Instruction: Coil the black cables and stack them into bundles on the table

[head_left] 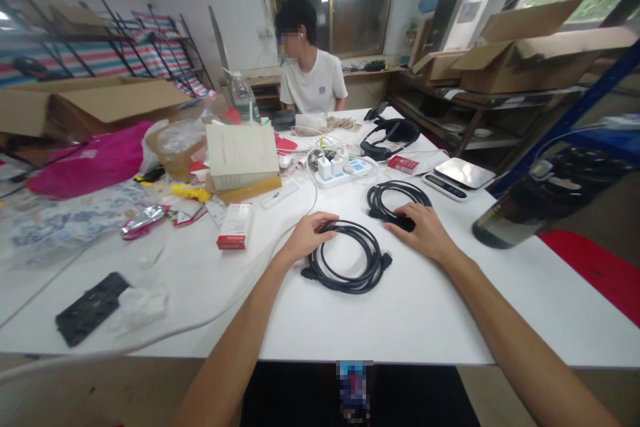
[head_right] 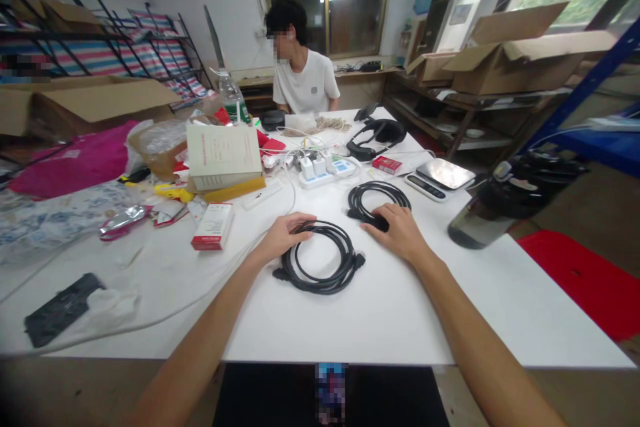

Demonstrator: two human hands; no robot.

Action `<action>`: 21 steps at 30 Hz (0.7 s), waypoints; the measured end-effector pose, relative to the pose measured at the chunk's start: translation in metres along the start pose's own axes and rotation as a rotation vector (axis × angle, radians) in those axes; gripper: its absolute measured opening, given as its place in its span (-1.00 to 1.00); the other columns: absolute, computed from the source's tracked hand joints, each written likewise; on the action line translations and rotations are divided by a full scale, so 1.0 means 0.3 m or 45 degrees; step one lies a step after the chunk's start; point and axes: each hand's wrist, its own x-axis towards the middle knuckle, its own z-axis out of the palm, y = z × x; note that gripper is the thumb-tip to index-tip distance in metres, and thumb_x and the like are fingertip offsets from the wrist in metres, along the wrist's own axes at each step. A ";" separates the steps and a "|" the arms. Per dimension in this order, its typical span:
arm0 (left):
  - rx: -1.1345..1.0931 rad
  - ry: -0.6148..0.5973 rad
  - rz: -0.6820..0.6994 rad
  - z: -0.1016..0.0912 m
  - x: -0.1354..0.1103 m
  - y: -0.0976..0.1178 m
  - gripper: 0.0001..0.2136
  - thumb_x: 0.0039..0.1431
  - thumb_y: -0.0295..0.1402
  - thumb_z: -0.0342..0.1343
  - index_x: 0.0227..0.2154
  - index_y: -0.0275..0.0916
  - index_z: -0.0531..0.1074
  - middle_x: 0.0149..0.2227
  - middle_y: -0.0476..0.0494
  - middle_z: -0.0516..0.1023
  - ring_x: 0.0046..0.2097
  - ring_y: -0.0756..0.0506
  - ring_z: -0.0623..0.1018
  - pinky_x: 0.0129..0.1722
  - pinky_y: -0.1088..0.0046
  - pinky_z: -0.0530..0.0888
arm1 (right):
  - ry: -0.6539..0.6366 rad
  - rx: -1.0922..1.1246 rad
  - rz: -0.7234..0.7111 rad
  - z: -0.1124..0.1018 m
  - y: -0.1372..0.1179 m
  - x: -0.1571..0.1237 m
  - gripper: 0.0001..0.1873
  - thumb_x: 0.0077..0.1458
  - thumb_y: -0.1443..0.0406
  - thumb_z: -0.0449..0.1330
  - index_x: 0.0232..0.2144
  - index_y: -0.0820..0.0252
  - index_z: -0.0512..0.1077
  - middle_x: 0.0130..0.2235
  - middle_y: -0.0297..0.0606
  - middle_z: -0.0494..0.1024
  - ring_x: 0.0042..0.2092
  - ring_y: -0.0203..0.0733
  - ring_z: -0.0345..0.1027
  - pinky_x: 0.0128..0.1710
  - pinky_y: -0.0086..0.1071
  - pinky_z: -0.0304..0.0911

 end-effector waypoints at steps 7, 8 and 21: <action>0.021 -0.001 0.007 0.004 -0.003 0.002 -0.64 0.15 -0.38 0.37 0.03 -0.24 0.66 0.11 -0.30 0.69 0.17 -0.27 0.65 0.35 0.06 0.43 | 0.019 0.067 0.027 -0.012 -0.011 0.006 -0.58 0.43 -0.05 0.12 -0.12 0.14 0.56 -0.09 -0.16 0.65 -0.03 -0.01 0.51 0.04 -0.13 0.23; 0.027 0.001 0.007 0.005 -0.004 0.004 -0.65 0.15 -0.38 0.37 0.02 -0.24 0.66 0.10 -0.30 0.69 0.17 -0.27 0.65 0.34 0.06 0.44 | 0.031 0.076 0.033 -0.014 -0.015 0.007 -0.58 0.45 -0.03 0.09 -0.15 0.14 0.56 -0.11 -0.16 0.65 -0.05 -0.02 0.51 0.01 -0.14 0.24; 0.148 -0.026 0.030 0.031 -0.029 0.051 -0.73 0.25 -0.14 0.34 -0.19 -0.26 0.70 -0.14 -0.26 0.75 -0.10 -0.19 0.69 -0.02 0.29 0.55 | 0.008 -0.038 0.017 -0.003 -0.011 -0.003 -0.50 0.44 -0.10 0.06 -0.10 0.17 0.54 -0.05 -0.07 0.63 0.00 0.05 0.48 0.03 -0.11 0.23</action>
